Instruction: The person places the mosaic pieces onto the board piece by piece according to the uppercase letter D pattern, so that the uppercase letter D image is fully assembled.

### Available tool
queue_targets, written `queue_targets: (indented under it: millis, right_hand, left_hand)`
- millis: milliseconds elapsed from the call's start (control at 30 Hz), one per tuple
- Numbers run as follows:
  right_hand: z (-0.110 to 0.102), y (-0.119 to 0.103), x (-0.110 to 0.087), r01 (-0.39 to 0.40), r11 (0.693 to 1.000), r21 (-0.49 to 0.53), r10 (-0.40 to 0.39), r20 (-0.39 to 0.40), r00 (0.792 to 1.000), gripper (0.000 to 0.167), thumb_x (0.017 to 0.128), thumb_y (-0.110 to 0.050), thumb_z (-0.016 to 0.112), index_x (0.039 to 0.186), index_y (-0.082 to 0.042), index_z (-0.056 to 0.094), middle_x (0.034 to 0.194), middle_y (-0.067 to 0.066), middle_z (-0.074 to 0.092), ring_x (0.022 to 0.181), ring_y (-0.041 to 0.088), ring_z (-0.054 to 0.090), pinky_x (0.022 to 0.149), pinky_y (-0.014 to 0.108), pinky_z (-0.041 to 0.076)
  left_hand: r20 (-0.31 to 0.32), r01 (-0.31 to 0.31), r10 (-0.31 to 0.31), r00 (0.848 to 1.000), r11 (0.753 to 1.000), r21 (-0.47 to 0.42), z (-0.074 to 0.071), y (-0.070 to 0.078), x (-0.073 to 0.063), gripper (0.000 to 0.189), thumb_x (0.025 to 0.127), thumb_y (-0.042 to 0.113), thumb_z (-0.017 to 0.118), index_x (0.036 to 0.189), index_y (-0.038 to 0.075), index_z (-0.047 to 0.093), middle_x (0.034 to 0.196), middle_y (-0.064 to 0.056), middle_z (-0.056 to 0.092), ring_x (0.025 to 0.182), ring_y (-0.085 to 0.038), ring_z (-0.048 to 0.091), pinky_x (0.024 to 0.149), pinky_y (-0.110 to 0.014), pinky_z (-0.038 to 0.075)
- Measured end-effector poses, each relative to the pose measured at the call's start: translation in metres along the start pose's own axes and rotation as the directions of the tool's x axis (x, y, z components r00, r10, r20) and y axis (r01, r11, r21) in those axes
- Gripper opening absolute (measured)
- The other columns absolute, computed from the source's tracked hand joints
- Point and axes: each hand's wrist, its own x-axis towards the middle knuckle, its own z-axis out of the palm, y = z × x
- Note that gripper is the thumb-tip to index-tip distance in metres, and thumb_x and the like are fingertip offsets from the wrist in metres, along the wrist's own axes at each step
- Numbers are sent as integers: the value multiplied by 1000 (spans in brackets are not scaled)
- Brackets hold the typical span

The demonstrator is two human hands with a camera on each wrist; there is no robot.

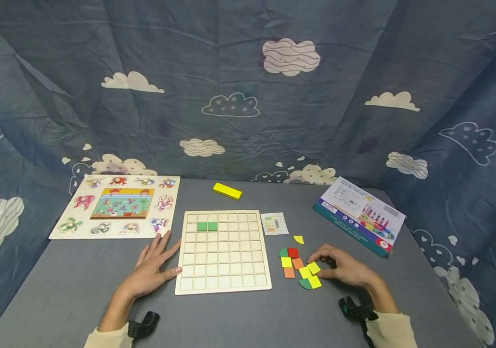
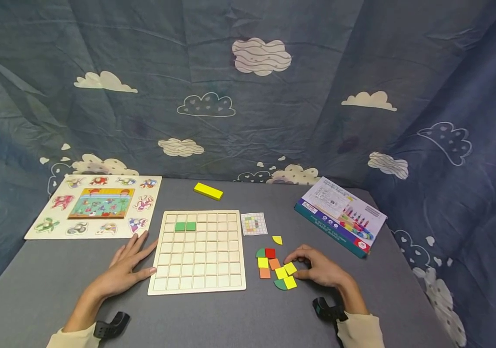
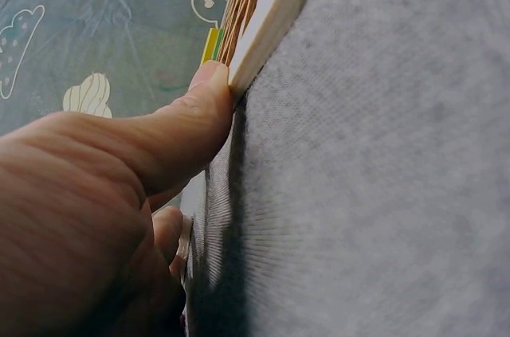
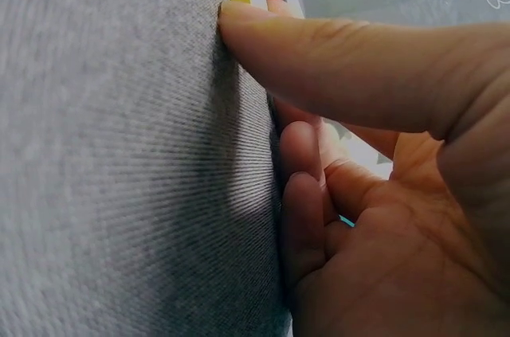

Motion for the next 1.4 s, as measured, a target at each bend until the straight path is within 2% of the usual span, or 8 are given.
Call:
queue_targets:
  millis: [233,600,800,1067,1400]
  right_hand:
    - [1,-2,0,-33,999,-21,33,1,999,26,92,-15,73,117,-13,71,110,5,59,99,15,50,86,22,43]
    - [-2,-8,1,-26,999,-38,26,-1,1000,27,91,-13,73,118,-11,71,106,6,59,95,18,48,80,25,42]
    - [-6,-9,2,-31,998,-63,32,4,999,27,92,-14,72,118,-11,70,107,4,60,95,17,50,82,23,45]
    - [-8,-9,6,0,990,-141,-4,-23,1000,26,93,-15,72,118,-7,69,100,4,59,89,16,52,76,23,45]
    - [-6,-22,16,20,983,-180,-31,-56,998,26,93,-13,71,118,-7,67,101,4,60,88,15,52,74,21,45]
  left_hand:
    - [-6,-6,7,1000,1000,7,-1,-2,-1,76,91,36,72,154,9,40,166,-24,11,153,-47,-3,116,-68,-4]
    - [-4,-2,2,1000,1000,-4,0,-2,-2,76,91,35,72,154,10,39,167,-23,11,153,-47,-3,116,-67,-6]
    - [-9,0,0,1000,1000,4,1,-2,-1,76,91,34,72,154,9,39,167,-23,11,153,-46,-4,116,-67,-6]
    - [-6,-3,3,1000,1000,-9,0,0,-1,75,91,32,73,154,10,39,167,-23,10,153,-46,-4,116,-67,-6]
    - [-4,3,-3,1000,1000,-10,0,3,-1,75,91,32,73,154,8,39,166,-24,10,153,-47,-4,116,-67,-7]
